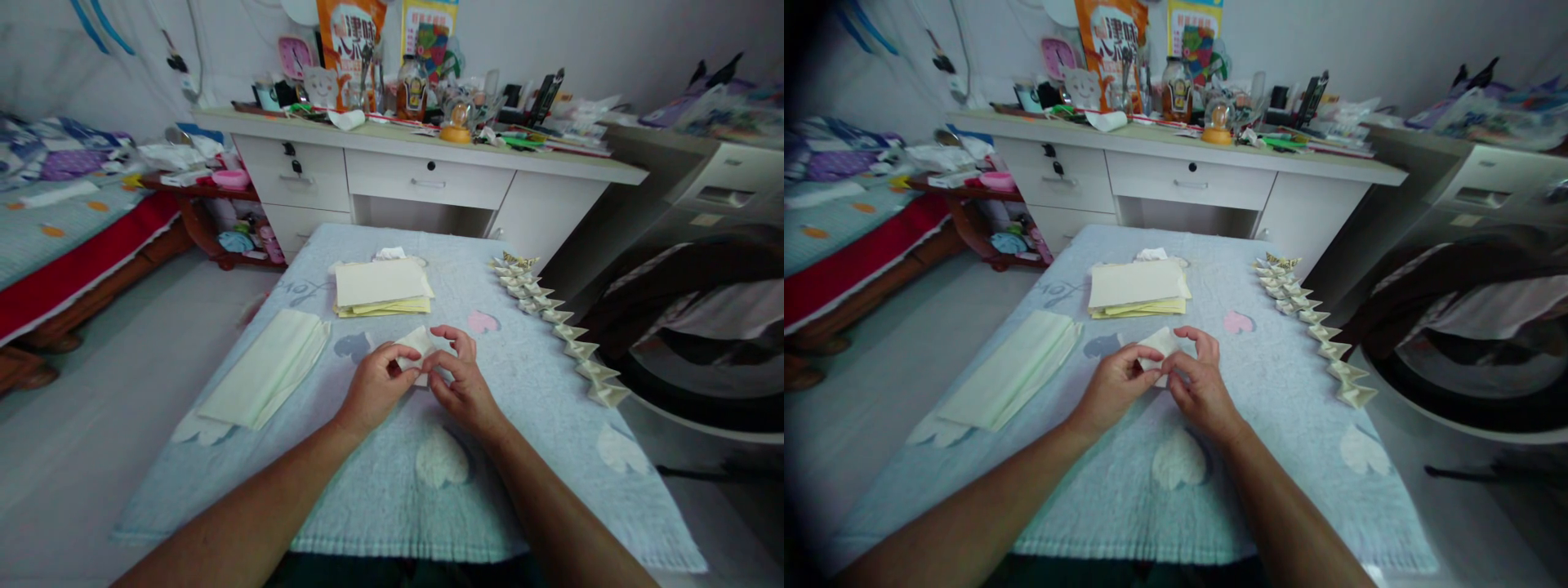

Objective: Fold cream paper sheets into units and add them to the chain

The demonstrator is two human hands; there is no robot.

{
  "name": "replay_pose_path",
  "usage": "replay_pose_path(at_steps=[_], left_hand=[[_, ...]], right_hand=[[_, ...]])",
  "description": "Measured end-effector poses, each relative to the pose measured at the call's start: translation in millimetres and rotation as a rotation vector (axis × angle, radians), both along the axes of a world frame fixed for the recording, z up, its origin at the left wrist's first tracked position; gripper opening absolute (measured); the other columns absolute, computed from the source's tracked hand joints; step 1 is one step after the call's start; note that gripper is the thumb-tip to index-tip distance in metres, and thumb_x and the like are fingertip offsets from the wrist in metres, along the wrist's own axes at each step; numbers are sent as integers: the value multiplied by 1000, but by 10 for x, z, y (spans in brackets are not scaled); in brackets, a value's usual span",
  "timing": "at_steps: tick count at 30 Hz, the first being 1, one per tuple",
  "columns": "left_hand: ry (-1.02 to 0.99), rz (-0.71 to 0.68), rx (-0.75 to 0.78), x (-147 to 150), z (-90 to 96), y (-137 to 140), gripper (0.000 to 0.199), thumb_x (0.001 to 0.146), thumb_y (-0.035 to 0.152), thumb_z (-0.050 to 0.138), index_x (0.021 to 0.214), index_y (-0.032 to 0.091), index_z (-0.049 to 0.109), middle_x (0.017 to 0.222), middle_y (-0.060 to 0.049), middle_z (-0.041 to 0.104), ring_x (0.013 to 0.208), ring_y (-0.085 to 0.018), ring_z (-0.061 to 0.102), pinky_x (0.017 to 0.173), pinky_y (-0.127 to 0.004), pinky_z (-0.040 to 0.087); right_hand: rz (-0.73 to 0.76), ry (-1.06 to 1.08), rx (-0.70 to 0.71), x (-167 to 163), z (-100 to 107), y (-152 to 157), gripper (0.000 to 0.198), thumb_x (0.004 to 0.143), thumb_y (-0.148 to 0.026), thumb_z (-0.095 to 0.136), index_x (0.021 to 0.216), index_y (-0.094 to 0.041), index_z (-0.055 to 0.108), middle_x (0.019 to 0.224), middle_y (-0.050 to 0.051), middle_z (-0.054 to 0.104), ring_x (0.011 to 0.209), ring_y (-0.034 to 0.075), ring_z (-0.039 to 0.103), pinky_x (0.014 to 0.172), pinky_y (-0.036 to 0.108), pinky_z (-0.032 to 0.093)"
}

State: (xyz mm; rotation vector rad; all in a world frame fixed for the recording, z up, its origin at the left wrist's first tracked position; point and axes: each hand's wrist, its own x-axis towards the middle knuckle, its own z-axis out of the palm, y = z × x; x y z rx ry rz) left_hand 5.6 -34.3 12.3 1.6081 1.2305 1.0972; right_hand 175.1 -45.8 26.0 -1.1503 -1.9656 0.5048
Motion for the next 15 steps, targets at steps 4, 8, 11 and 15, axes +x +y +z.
replay_pose_path(at_steps=[4, 8, 11, 15], left_hand=[[-4, 31, 11, 9, -9, 7, 17, 72, 16, 64, 89, 18, 68, 77, 0, 63, 60, -10, 51, 57, -20, 39], [0, 48, 25, 12, -7, 11, 19, 71, 13, 61, 88, 19, 67, 78, 0, 64, 63, -11, 53, 60, -21, 40], [-11, 64, 31, 9, 1, 12, 19, 70, 12, 61, 87, 18, 66, 76, 1, 63, 63, -11, 54, 60, -21, 41], [-26, 72, 22, -2, 14, 10, 16, 72, 15, 63, 87, 18, 67, 70, 2, 61, 61, -11, 52, 58, -21, 39]], right_hand=[[6, -6, 7, -5, -12, 11, 23, 75, -6, 54, 86, -25, 63, 131, 5, 39, 126, 27, 36, 104, 50, 31], [11, -7, 15, -3, -19, 16, 24, 75, -6, 55, 87, -25, 63, 130, 5, 39, 125, 27, 36, 104, 50, 32], [15, -8, 11, -3, -11, 9, 22, 77, -8, 55, 88, -25, 63, 131, 5, 40, 126, 27, 36, 104, 50, 33], [2, 2, 3, -4, -3, 4, 24, 79, -10, 55, 96, -26, 63, 131, 6, 39, 125, 27, 37, 103, 50, 34]])
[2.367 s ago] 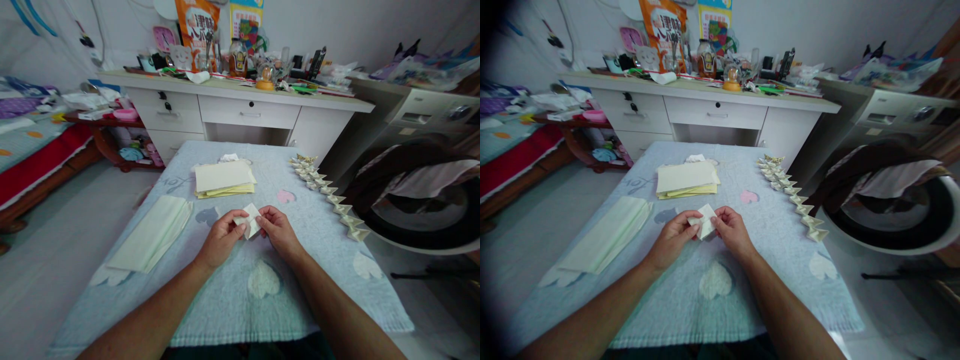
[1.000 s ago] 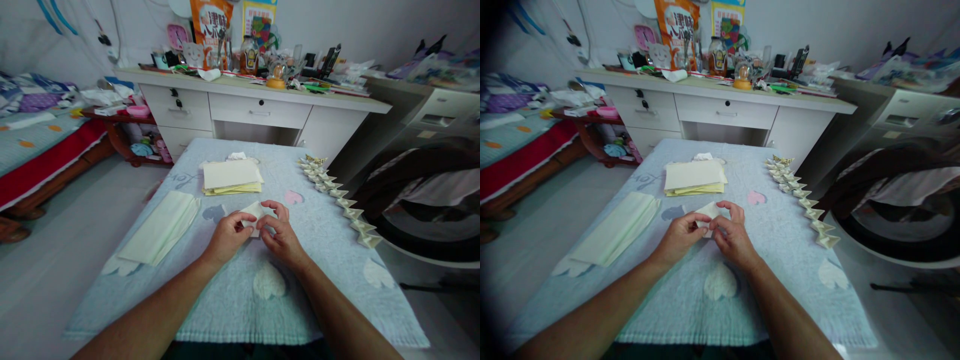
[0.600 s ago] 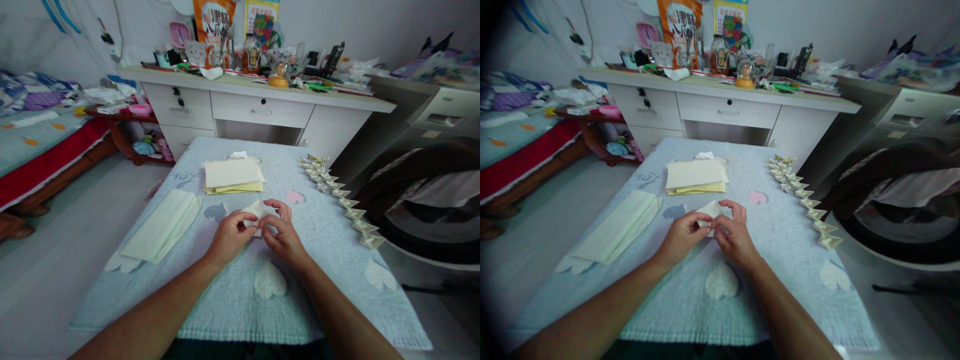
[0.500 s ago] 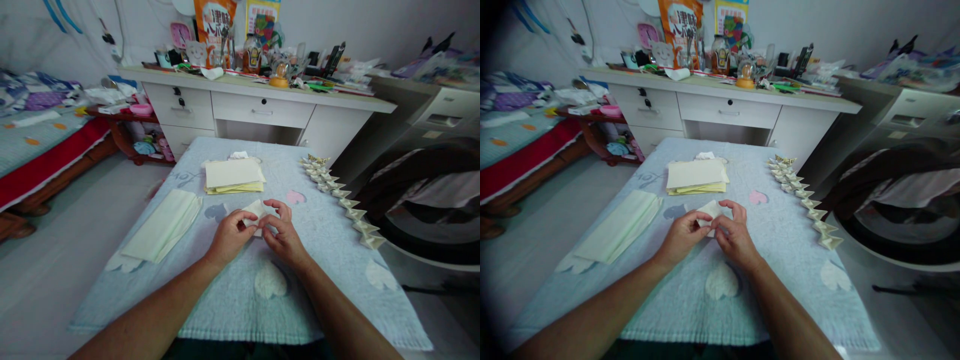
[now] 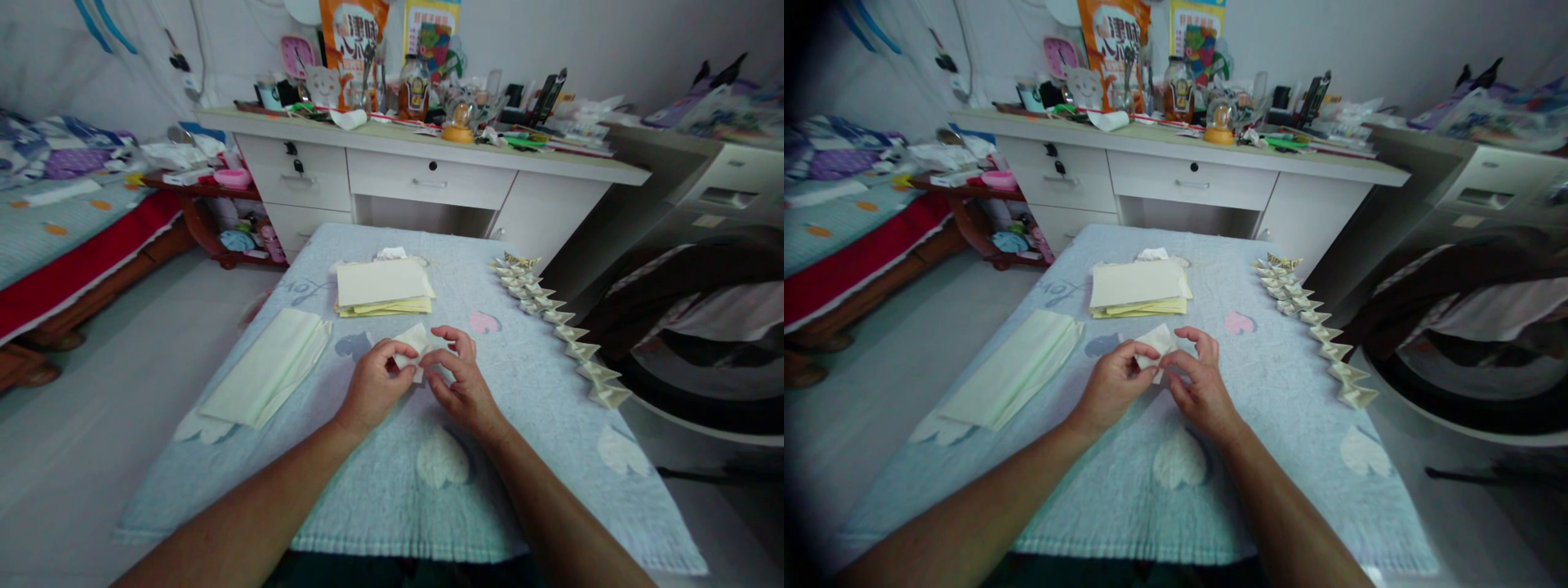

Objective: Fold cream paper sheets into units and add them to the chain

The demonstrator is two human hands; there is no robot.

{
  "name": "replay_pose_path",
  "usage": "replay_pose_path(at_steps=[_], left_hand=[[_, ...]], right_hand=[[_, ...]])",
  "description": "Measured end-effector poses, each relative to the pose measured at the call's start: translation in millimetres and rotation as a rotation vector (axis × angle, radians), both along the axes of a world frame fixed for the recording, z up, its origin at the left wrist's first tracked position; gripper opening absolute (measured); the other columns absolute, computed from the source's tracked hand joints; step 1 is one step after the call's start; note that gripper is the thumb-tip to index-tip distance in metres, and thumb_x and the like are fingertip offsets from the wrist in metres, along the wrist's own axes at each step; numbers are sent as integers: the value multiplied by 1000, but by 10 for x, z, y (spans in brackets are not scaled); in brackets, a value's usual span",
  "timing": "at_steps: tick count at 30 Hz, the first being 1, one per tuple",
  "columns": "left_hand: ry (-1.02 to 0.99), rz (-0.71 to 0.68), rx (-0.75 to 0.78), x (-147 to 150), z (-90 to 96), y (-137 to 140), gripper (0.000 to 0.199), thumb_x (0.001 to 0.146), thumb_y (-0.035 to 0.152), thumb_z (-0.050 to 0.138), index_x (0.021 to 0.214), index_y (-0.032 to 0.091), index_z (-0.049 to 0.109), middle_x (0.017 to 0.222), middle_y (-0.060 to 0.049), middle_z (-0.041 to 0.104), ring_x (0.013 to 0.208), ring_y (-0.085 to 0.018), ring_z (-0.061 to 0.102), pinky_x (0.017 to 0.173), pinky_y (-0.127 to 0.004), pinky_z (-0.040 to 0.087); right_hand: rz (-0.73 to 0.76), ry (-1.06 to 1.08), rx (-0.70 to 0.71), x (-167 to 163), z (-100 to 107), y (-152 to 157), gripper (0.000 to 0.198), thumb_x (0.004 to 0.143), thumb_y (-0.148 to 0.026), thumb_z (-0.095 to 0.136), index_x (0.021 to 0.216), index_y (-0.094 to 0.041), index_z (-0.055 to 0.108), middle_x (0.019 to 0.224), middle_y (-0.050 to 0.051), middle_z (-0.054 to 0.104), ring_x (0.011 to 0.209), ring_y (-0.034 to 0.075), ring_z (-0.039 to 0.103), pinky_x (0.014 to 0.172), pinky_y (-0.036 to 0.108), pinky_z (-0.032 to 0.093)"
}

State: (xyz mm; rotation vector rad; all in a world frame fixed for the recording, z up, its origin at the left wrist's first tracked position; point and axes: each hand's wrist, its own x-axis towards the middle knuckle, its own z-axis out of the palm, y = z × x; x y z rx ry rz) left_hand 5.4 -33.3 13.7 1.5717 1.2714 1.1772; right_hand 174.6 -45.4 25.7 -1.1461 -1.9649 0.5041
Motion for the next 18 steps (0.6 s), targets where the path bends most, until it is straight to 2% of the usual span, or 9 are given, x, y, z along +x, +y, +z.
replay_pose_path(at_steps=[5, 11, 18], left_hand=[[-5, -8, -6, -10, 3, -7, 12, 74, 22, 66, 86, 18, 67, 68, 2, 60, 59, -10, 50, 56, -21, 38], [22, 25, 3, 0, 1, -3, 11, 71, 17, 65, 82, 19, 67, 66, 3, 59, 57, -10, 49, 56, -21, 37], [59, 24, 25, -1, 31, -3, 10, 70, 15, 64, 79, 18, 66, 66, 3, 59, 56, -9, 48, 56, -20, 37]], right_hand=[[-4, -6, 26, -1, -29, 12, 21, 80, -10, 56, 91, -26, 63, 130, 5, 40, 124, 26, 37, 103, 50, 34], [-3, -48, 122, -27, -53, 10, 23, 80, -8, 56, 89, -28, 64, 129, 4, 41, 124, 26, 37, 103, 49, 36], [5, -66, 147, -69, -1, -25, 24, 82, -8, 55, 90, -29, 63, 128, 3, 42, 122, 25, 38, 102, 48, 37]])
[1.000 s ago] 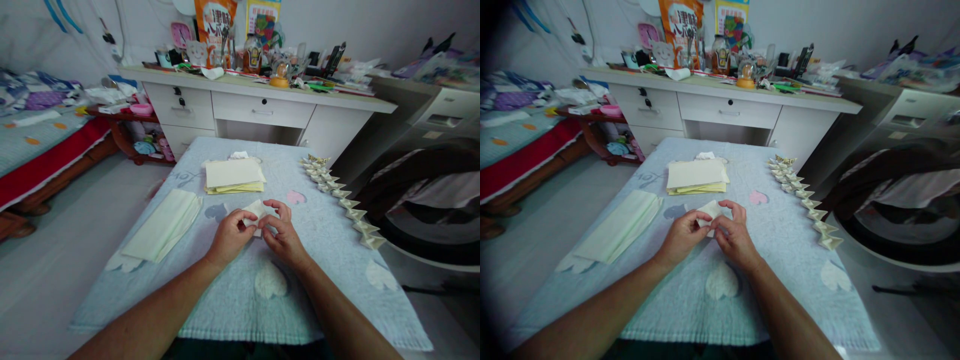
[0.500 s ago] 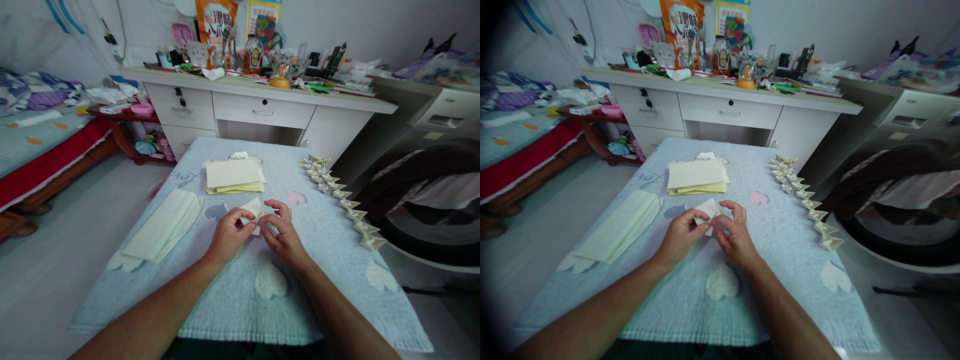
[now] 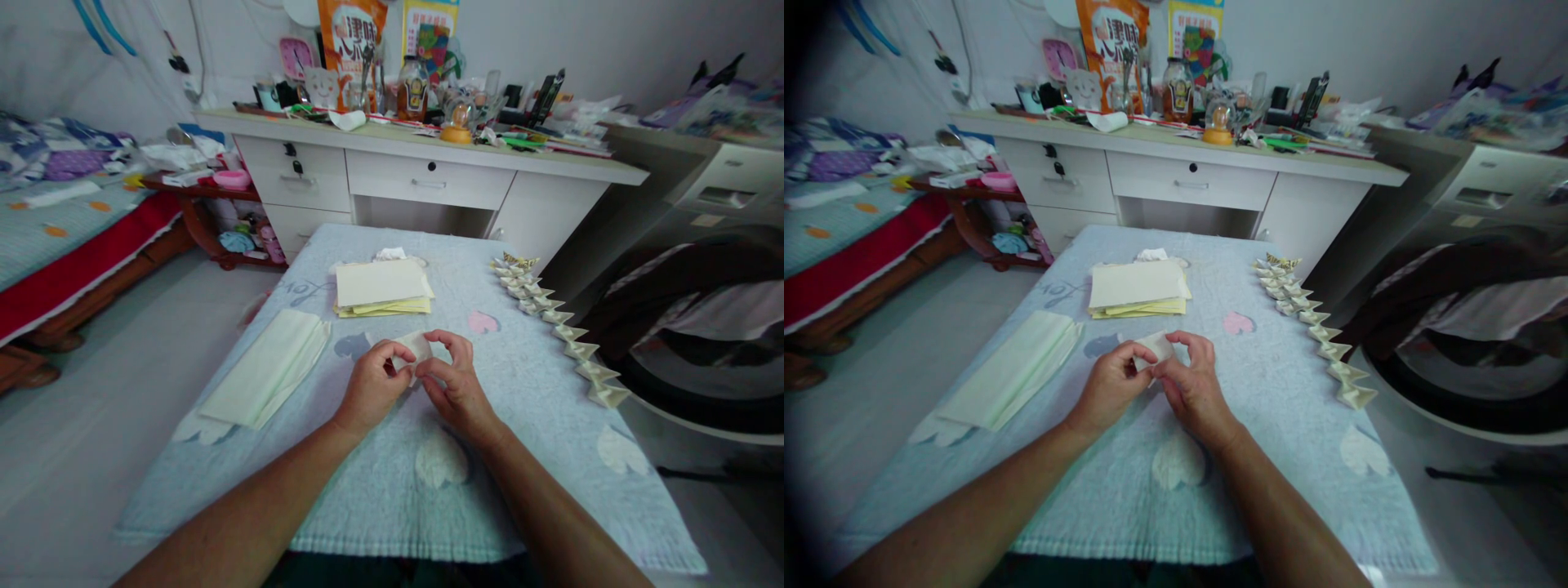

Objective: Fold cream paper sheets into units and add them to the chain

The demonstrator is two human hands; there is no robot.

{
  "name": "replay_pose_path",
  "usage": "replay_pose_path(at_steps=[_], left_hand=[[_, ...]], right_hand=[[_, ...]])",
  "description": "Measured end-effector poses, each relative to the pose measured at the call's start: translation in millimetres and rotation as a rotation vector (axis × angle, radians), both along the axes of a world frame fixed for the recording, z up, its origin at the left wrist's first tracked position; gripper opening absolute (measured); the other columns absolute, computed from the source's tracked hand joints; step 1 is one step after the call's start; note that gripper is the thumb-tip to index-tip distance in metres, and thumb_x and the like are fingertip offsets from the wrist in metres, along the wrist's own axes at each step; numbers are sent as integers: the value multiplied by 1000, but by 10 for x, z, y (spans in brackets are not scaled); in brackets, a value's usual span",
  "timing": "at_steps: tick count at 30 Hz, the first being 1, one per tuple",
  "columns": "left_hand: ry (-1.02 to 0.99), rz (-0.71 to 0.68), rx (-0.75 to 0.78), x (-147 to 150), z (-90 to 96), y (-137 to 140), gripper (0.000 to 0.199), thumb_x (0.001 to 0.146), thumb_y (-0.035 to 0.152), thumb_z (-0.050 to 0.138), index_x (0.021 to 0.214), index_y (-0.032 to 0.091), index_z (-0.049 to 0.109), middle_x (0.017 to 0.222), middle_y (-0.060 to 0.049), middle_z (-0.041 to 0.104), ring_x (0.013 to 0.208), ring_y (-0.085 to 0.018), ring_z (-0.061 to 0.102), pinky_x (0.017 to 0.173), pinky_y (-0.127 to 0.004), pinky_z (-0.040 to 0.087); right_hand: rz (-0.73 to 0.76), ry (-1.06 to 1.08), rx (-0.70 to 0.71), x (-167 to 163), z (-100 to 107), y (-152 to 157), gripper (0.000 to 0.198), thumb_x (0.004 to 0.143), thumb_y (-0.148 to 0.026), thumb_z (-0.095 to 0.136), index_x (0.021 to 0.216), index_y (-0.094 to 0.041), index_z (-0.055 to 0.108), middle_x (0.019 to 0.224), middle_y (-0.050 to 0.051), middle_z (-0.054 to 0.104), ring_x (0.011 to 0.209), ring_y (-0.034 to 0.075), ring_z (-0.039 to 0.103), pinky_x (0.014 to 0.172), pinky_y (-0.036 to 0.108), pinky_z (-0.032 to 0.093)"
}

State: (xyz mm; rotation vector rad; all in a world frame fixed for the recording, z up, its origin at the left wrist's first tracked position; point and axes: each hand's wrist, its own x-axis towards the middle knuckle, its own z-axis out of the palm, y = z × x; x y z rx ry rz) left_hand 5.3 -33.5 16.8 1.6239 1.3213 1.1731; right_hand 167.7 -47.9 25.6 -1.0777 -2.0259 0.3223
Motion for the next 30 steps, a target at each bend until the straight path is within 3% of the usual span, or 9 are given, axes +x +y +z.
replay_pose_path(at_steps=[5, 9, 14, 17, 19, 23, 26, 30], left_hand=[[-32, -35, -36, -16, -35, 5, 11, 72, 16, 62, 83, 18, 66, 70, 2, 61, 58, -10, 49, 56, -20, 38], [-163, -104, -106, -15, -69, 9, 14, 75, 19, 61, 89, 18, 63, 74, 0, 63, 63, -11, 55, 60, -21, 42], [-412, -221, -208, 32, 0, -31, 38, 76, 20, 64, 112, 20, 52, 87, -2, 66, 78, -15, 63, 70, -24, 48], [-549, -245, -226, 36, 70, -69, 56, 76, 18, 62, 126, 23, 40, 91, -2, 64, 80, -15, 63, 71, -25, 50], [-602, -265, -242, 22, 96, -83, 56, 79, 22, 60, 129, 22, 36, 91, -2, 63, 78, -15, 63, 70, -27, 51], [-511, -254, -239, -9, 68, -54, 57, 77, 30, 67, 126, 20, 40, 90, -4, 65, 77, -16, 63, 69, -26, 50], [-367, -191, -229, -21, 12, -7, 49, 77, 29, 67, 120, 20, 45, 86, -3, 67, 71, -15, 63, 64, -24, 48], [-323, -156, -208, -30, -21, 19, 45, 77, 27, 67, 117, 19, 48, 82, -1, 68, 67, -14, 62, 61, -23, 47]], right_hand=[[-67, 88, -82, 25, 1, 12, 39, 80, -17, 60, 116, -28, 52, 130, 9, 39, 125, 27, 37, 101, 49, 37], [-41, 312, -268, 45, -54, 63, 58, 80, -28, 62, 131, -25, 35, 124, 11, 47, 115, 25, 47, 90, 42, 45], [85, 649, -577, 14, -125, 111, 60, 78, -32, 66, 129, -24, 34, 94, 3, 58, 80, 17, 58, 67, 29, 47], [141, 806, -686, 1, -137, 127, 57, 77, -33, 69, 124, -25, 37, 88, 1, 60, 70, 14, 57, 61, 26, 45], [161, 861, -723, 3, -142, 135, 55, 76, -33, 71, 121, -25, 39, 86, 0, 61, 67, 12, 57, 59, 24, 44], [181, 888, -740, 2, -153, 131, 52, 75, -32, 73, 117, -25, 43, 85, 0, 62, 64, 11, 56, 56, 22, 43], [208, 894, -758, -15, -154, 114, 50, 75, -32, 73, 116, -25, 44, 88, 0, 62, 66, 11, 56, 56, 22, 44], [227, 884, -788, -34, -166, 112, 51, 73, -33, 75, 114, -24, 46, 82, -2, 60, 63, 11, 55, 53, 21, 44]])
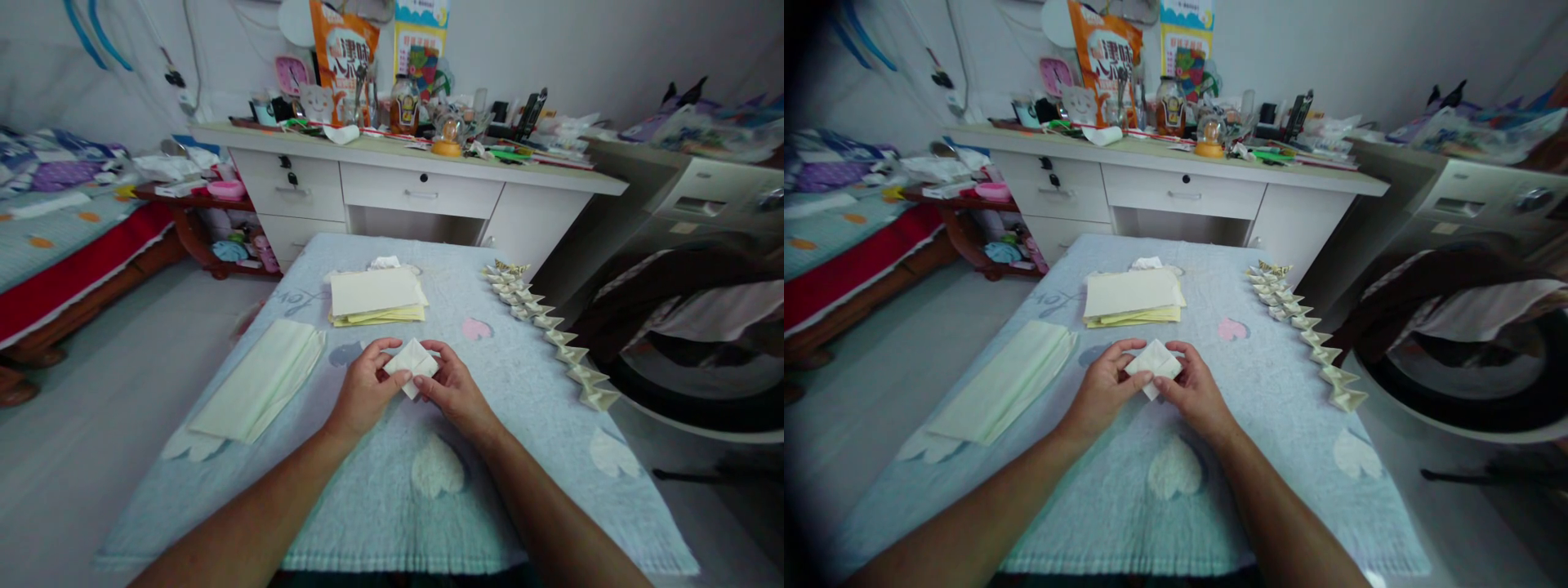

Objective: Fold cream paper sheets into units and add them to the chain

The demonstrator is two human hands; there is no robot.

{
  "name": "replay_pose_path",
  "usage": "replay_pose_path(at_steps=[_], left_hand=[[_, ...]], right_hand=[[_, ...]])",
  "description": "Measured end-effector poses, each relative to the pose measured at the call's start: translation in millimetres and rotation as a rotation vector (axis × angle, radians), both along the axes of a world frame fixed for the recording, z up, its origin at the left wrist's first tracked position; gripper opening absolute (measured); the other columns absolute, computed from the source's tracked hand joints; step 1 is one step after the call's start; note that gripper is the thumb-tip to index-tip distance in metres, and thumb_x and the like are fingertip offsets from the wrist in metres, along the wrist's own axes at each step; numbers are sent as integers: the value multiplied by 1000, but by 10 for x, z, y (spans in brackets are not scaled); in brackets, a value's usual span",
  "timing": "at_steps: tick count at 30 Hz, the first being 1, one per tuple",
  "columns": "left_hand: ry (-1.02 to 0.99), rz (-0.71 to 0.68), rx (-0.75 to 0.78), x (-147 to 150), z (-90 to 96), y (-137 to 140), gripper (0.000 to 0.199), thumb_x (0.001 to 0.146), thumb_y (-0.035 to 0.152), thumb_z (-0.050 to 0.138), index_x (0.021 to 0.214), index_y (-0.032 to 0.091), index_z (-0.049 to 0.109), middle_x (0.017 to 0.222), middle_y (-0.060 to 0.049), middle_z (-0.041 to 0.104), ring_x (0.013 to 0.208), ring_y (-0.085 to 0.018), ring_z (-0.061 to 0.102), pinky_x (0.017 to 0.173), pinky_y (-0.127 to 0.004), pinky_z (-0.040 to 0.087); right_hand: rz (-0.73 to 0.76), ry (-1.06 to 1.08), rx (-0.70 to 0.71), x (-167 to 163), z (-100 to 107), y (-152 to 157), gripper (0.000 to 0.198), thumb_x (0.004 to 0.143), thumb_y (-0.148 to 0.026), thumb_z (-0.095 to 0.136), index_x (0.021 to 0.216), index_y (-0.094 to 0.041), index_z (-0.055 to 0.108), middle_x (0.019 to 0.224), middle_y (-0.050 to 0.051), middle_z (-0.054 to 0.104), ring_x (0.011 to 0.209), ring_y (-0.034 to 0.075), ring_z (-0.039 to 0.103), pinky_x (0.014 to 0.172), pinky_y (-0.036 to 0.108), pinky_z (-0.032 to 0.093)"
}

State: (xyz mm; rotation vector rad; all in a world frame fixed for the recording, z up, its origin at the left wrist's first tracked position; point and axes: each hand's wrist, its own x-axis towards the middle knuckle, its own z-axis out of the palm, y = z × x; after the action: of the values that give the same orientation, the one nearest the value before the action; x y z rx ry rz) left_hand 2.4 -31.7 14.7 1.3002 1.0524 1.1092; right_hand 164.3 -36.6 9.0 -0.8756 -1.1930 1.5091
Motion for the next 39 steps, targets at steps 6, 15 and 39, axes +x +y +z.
replay_pose_path(at_steps=[6, 15, 39], left_hand=[[-3, 41, -35, -24, 12, 12, 23, 79, 36, 64, 87, 15, 62, 71, 0, 64, 60, -11, 56, 55, -20, 43], [-76, 107, -54, -50, 15, 44, 24, 78, 36, 64, 69, 14, 62, 59, 3, 57, 55, -9, 49, 53, -19, 38], [-244, 166, -236, -3, 56, 46, 19, 69, 29, 65, 83, 17, 60, 62, 4, 61, 50, -9, 53, 48, -19, 40]], right_hand=[[40, 12, -14, -4, -51, 21, 50, 72, -32, 77, 111, -22, 48, 77, -3, 60, 61, 10, 56, 51, 20, 45], [54, -27, -12, -9, -17, -12, 52, 73, -32, 76, 114, -23, 45, 83, -1, 61, 62, 10, 56, 50, 19, 45], [28, -205, 176, 34, 65, -77, 64, 69, -10, 53, 129, -27, 41, 107, 5, 53, 85, 17, 57, 67, 29, 49]])
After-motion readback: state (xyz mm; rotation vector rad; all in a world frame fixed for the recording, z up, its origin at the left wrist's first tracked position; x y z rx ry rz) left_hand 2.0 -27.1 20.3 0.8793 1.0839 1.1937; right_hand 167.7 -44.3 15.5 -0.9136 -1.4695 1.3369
